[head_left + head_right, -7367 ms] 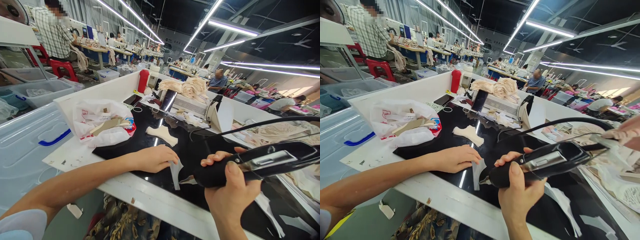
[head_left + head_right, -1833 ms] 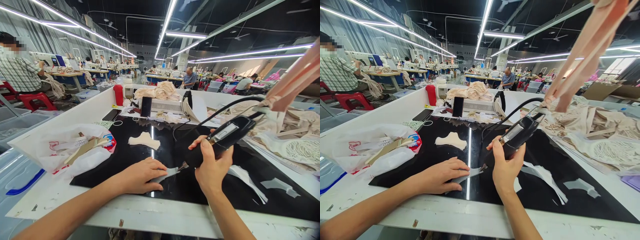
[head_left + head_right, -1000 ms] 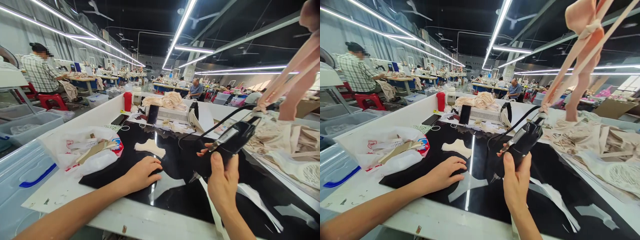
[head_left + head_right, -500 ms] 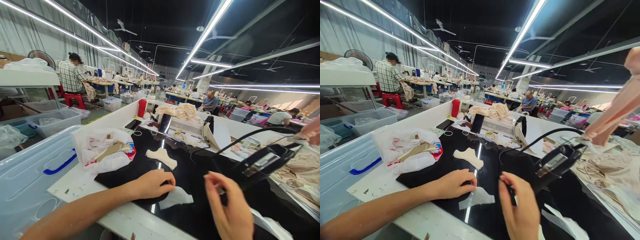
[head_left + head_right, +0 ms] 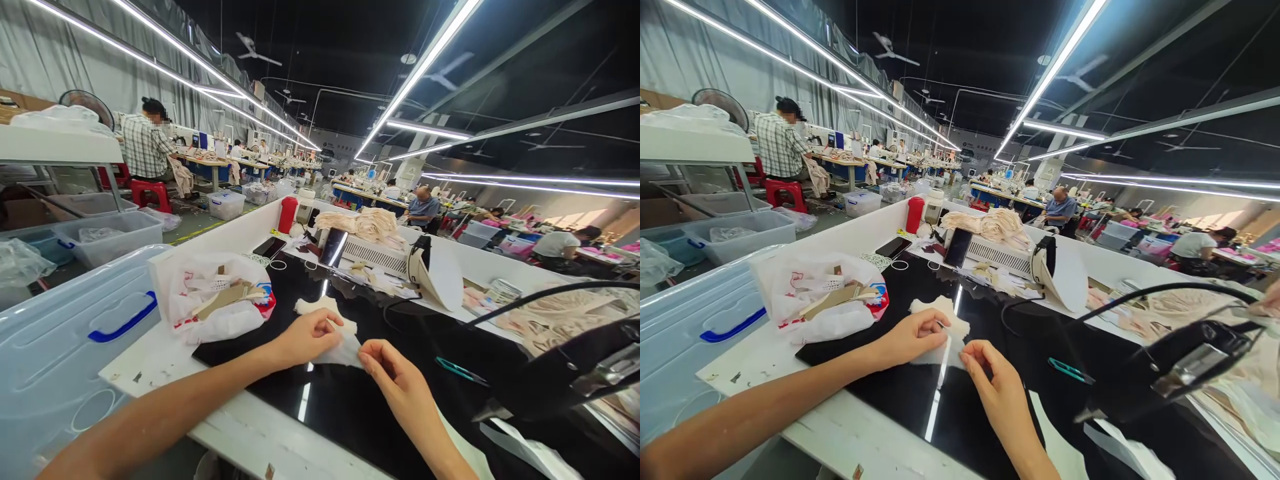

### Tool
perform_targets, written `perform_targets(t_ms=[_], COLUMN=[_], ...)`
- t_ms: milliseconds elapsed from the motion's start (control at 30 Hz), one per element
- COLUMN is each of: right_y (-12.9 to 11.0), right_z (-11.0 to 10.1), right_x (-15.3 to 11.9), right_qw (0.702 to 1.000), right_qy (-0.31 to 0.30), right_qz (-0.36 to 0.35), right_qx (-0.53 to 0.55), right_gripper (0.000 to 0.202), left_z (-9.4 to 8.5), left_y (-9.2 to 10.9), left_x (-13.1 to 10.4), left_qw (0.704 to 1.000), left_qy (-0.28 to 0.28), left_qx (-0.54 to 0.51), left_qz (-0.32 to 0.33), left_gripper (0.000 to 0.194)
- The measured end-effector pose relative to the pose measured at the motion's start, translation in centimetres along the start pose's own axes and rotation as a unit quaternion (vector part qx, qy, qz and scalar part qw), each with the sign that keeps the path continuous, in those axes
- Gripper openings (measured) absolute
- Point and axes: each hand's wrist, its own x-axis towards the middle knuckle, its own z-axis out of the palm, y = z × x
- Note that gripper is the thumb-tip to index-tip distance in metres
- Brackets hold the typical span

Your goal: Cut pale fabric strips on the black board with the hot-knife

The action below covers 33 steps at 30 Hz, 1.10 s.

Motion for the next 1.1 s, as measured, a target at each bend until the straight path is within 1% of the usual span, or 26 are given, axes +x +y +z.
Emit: perform_targets(t_ms=[67, 133, 233, 333, 400, 467, 600, 733, 833, 967, 1100], right_y=[0.0, 0.0, 0.0, 0.0, 0.1, 0.3, 0.7, 1.1, 1.3, 1.7, 2.0], right_z=[0.3, 0.7, 1.4, 2.1, 2.5, 2.9, 3.9, 5.0, 5.5, 5.9, 5.9], right_x=[0.5, 1.2, 2.5, 4.1, 5.3, 6.4, 8.1, 8.6, 8.4, 8.1, 8.1], right_qw=[0.999, 0.998, 0.994, 0.991, 0.988, 0.984, 0.973, 0.959, 0.949, 0.940, 0.937], right_qy=[0.029, 0.055, 0.077, 0.085, 0.094, 0.101, 0.101, 0.099, 0.099, 0.096, 0.107], right_qz=[-0.015, -0.039, -0.072, -0.094, -0.103, -0.106, -0.108, -0.104, -0.101, -0.106, -0.117], right_qx=[-0.005, -0.016, -0.027, -0.045, -0.069, -0.100, -0.176, -0.245, -0.283, -0.309, -0.312], right_gripper=[0.035, 0.037, 0.041, 0.045, 0.046, 0.045, 0.041, 0.033, 0.027, 0.025, 0.027], left_z=[-0.3, -0.6, -1.4, -2.5, -3.2, -3.9, -4.6, -4.7, -4.6, -4.5, -4.5], left_y=[-0.1, -0.1, 0.1, 0.7, 1.2, 1.8, 2.2, 1.2, 0.0, -1.3, -1.7], left_x=[0.2, 0.4, 0.9, 1.7, 2.3, 2.8, 3.9, 4.9, 5.4, 5.6, 5.3], left_qw=[1.000, 1.000, 0.998, 0.989, 0.978, 0.961, 0.916, 0.873, 0.850, 0.836, 0.833], left_qy=[-0.008, -0.009, 0.029, 0.074, 0.091, 0.096, 0.087, 0.071, 0.059, 0.056, 0.071], left_qx=[-0.010, -0.004, 0.044, 0.125, 0.189, 0.257, 0.387, 0.479, 0.520, 0.543, 0.544], left_qz=[-0.015, -0.025, -0.021, 0.000, 0.022, 0.042, 0.055, 0.054, 0.054, 0.059, 0.070], left_gripper=[0.037, 0.041, 0.037, 0.027, 0.017, 0.009, 0.007, 0.011, 0.012, 0.014, 0.015])
